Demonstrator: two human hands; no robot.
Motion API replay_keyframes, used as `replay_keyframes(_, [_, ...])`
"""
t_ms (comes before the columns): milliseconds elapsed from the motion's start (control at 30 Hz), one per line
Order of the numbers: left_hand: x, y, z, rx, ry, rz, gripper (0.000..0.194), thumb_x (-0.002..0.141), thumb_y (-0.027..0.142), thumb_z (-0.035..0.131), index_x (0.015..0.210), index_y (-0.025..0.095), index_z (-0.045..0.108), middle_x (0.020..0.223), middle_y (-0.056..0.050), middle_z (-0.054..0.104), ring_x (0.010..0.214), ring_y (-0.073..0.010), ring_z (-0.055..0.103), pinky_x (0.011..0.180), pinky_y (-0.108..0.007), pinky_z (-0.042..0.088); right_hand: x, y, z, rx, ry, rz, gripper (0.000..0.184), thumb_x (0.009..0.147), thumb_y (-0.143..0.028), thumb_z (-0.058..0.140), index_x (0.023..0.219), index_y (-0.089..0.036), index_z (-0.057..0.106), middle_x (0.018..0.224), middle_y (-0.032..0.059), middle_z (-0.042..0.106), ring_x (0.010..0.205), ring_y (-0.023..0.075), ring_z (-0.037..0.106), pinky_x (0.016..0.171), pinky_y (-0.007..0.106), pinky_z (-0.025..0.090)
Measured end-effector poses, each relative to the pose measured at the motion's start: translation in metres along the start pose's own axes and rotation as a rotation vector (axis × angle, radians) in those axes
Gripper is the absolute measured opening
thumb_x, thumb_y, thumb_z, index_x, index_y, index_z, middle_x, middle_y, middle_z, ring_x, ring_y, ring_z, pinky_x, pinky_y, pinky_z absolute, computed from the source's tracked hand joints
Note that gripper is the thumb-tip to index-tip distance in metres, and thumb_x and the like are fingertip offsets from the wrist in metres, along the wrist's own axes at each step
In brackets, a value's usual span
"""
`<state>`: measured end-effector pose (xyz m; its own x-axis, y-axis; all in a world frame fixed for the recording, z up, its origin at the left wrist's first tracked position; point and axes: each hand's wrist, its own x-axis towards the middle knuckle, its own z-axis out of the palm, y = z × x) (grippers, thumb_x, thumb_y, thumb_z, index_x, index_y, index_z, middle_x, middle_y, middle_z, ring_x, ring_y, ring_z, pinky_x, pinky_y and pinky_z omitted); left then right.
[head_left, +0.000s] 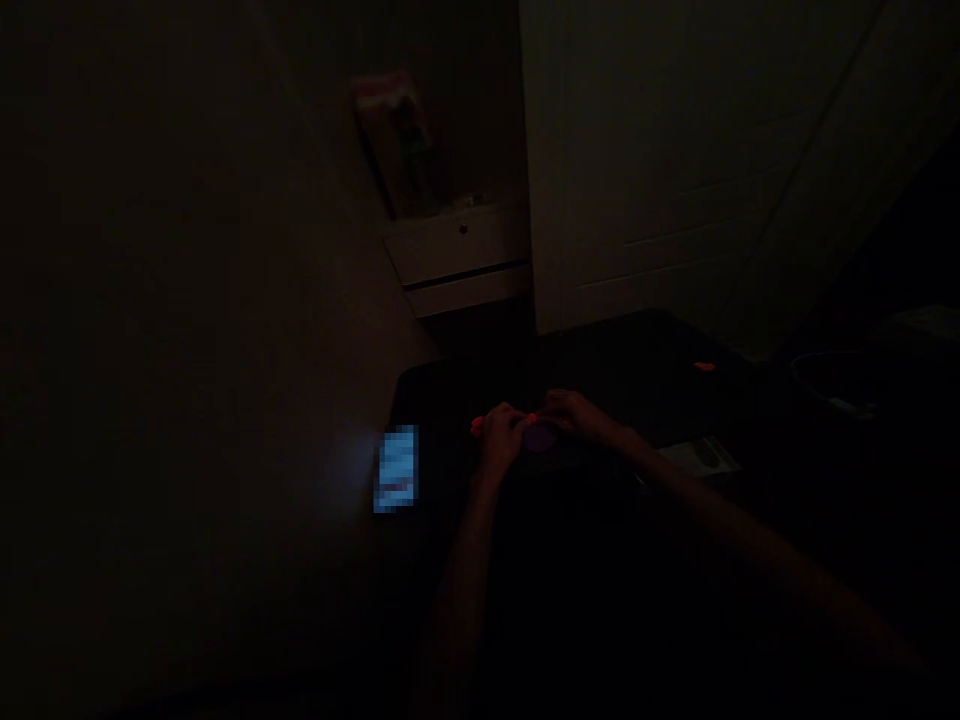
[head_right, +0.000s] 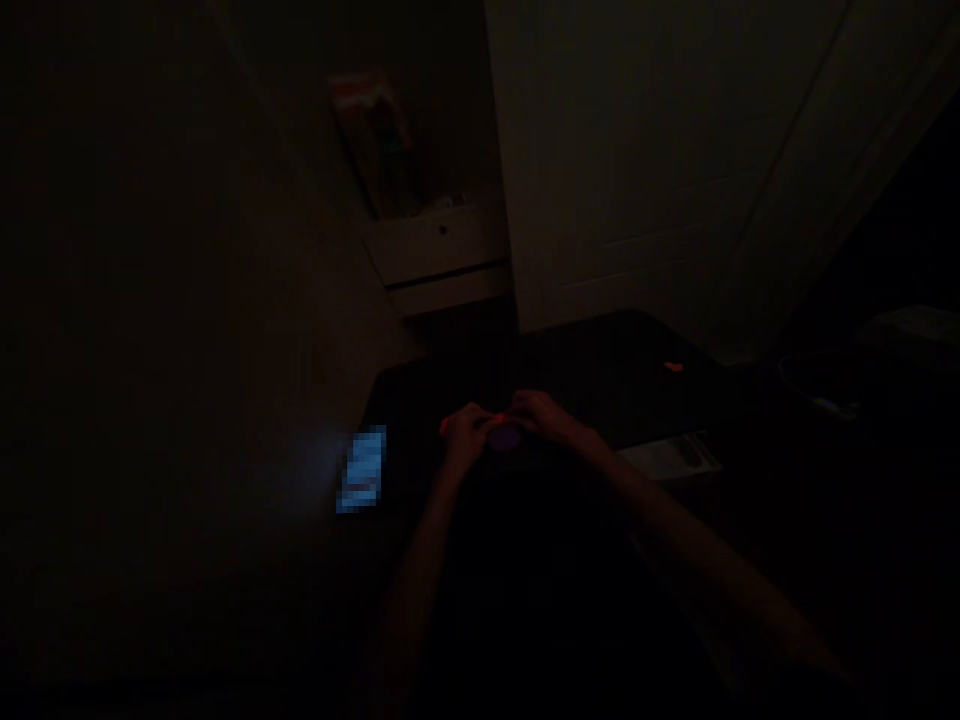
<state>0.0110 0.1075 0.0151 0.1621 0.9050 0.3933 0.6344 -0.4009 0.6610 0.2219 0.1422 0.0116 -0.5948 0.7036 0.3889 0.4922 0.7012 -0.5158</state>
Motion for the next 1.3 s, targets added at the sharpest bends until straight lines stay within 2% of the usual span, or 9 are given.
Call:
replay_keyframes(167, [-0.004, 0.005, -0.005, -0.084, -0.003, -0.061, 0.021, 0.086, 0.008, 0.065, 0.090, 0.023, 0.079, 0.093, -0.002, 0.072, 0.092, -0.0161, 0.067, 0.087, -0.031, 0.052, -0.002, -0.006, -0.001, 0.101, 0.016, 0.089, 0.029, 0.097, -0.037, 0.057, 0.104, -0.020, 0.079, 0.099, 0.0079, 0.069, 0.087, 0.0192, 0.065, 0.079, 0.030, 0.050])
replay_keyframes(267, [-0.005, 0.005, -0.007, -0.104, 0.007, -0.091, 0.023, 0.085, 0.006, 0.065, 0.094, 0.023, 0.078, 0.100, -0.003, 0.072, 0.095, -0.0161, 0.067, 0.088, -0.031, 0.053, -0.002, -0.011, -0.001, 0.120, 0.088, 0.116, 0.029, 0.097, -0.036, 0.057, 0.110, -0.020, 0.078, 0.101, 0.0086, 0.071, 0.090, 0.0207, 0.067, 0.082, 0.032, 0.051])
replay_keyframes(400, [-0.005, 0.001, -0.003, -0.130, 0.049, -0.108, 0.020, 0.083, 0.008, 0.068, 0.094, 0.021, 0.078, 0.101, -0.004, 0.071, 0.091, -0.0151, 0.067, 0.085, -0.029, 0.054, -0.005, -0.018, 0.001, 0.075, 0.237, 0.066, 0.032, 0.099, -0.032, 0.053, 0.122, -0.021, 0.073, 0.107, 0.0100, 0.070, 0.097, 0.0219, 0.066, 0.086, 0.035, 0.052])
replay_keyframes(467, [-0.005, -0.001, -0.001, -0.137, 0.050, -0.107, 0.019, 0.083, 0.008, 0.068, 0.093, 0.021, 0.078, 0.100, -0.004, 0.071, 0.091, -0.0151, 0.067, 0.085, -0.029, 0.054, -0.009, -0.022, 0.001, 0.007, 0.258, 0.002, 0.033, 0.098, -0.029, 0.053, 0.126, -0.023, 0.070, 0.112, 0.0110, 0.068, 0.102, 0.0230, 0.065, 0.090, 0.037, 0.051])
replay_keyframes(600, [-0.004, 0.000, -0.001, -0.112, 0.041, -0.098, 0.019, 0.084, 0.007, 0.068, 0.092, 0.021, 0.077, 0.097, -0.003, 0.071, 0.092, -0.0155, 0.067, 0.086, -0.030, 0.054, -0.015, -0.029, -0.001, -0.151, 0.192, -0.081, 0.031, 0.094, -0.025, 0.058, 0.122, -0.024, 0.073, 0.117, 0.0117, 0.066, 0.108, 0.0261, 0.061, 0.096, 0.043, 0.048])
replay_keyframes(867, [-0.005, -0.002, 0.000, -0.103, 0.047, -0.100, 0.016, 0.084, 0.009, 0.069, 0.091, 0.020, 0.076, 0.098, -0.005, 0.071, 0.091, -0.0158, 0.067, 0.083, -0.029, 0.054, -0.011, -0.029, -0.001, -0.278, 0.047, -0.057, 0.033, 0.093, -0.022, 0.060, 0.122, -0.025, 0.074, 0.116, 0.0111, 0.063, 0.103, 0.0245, 0.061, 0.091, 0.040, 0.046])
replay_keyframes(1167, [-0.005, -0.004, 0.001, -0.115, 0.063, -0.074, 0.014, 0.083, 0.009, 0.068, 0.090, 0.018, 0.076, 0.093, -0.005, 0.072, 0.085, -0.0164, 0.067, 0.079, -0.029, 0.053, -0.011, -0.027, 0.001, -0.347, 0.030, -0.092, 0.034, 0.093, -0.020, 0.060, 0.125, -0.024, 0.073, 0.109, 0.0106, 0.064, 0.098, 0.0233, 0.060, 0.087, 0.037, 0.044])
replay_keyframes(1300, [-0.005, -0.005, -0.002, -0.176, 0.167, -0.116, 0.019, 0.086, 0.013, 0.064, 0.101, 0.018, 0.074, 0.096, -0.007, 0.072, 0.079, -0.0160, 0.066, 0.076, -0.029, 0.052, -0.011, -0.027, 0.003, -0.332, 0.064, -0.084, 0.035, 0.093, -0.020, 0.059, 0.125, -0.022, 0.072, 0.110, 0.0106, 0.066, 0.098, 0.0227, 0.061, 0.087, 0.037, 0.044])
